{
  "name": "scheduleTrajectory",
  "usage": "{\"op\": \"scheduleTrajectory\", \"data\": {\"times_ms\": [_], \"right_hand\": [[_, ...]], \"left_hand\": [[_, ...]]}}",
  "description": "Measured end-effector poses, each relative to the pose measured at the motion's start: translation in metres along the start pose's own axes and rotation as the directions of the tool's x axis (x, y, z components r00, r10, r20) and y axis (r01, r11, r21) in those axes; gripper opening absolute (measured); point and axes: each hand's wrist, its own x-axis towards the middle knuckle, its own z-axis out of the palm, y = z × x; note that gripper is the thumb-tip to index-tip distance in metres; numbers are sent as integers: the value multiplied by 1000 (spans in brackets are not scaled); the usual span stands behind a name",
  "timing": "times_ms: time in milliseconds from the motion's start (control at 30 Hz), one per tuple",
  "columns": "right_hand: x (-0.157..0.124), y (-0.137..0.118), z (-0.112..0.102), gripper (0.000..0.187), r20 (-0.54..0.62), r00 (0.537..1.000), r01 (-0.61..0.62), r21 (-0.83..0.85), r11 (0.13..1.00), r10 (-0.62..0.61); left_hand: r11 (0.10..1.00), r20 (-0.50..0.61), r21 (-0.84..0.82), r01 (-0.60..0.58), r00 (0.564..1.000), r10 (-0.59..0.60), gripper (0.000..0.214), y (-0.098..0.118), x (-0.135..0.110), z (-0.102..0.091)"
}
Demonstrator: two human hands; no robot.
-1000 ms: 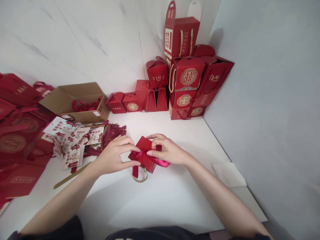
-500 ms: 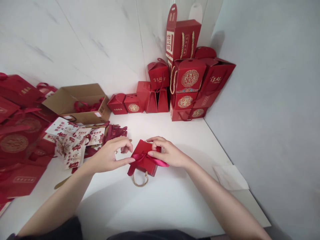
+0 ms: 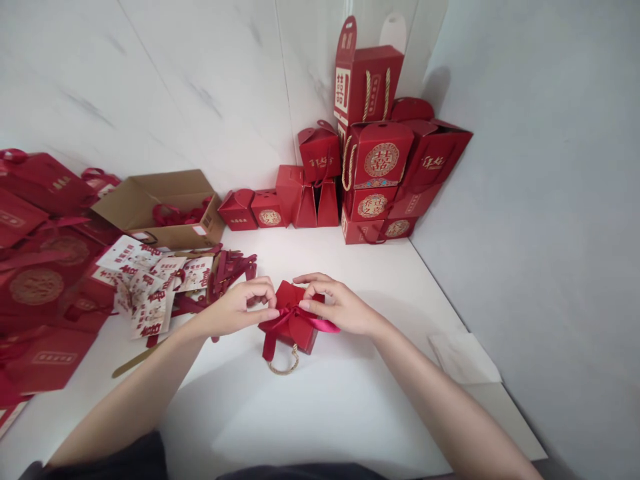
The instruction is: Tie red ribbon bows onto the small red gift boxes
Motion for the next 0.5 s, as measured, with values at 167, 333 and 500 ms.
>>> {"op": "scheduleTrajectory", "data": {"times_ms": [167,333,500], "right_hand": [[0,6,-2,21,42,999,-10,49,999,8],[2,9,-2,26,77,997,-14,161,987,2],[8,8,-1,26,61,998,16,134,991,-24]], "left_hand": [[997,37,49,-55,998,53,27,-2,-1,0],[995,69,-71,-71,995,75,26,-9,3,1],[998,24,-43,-52,998,53,32,-11,12,0]]}}
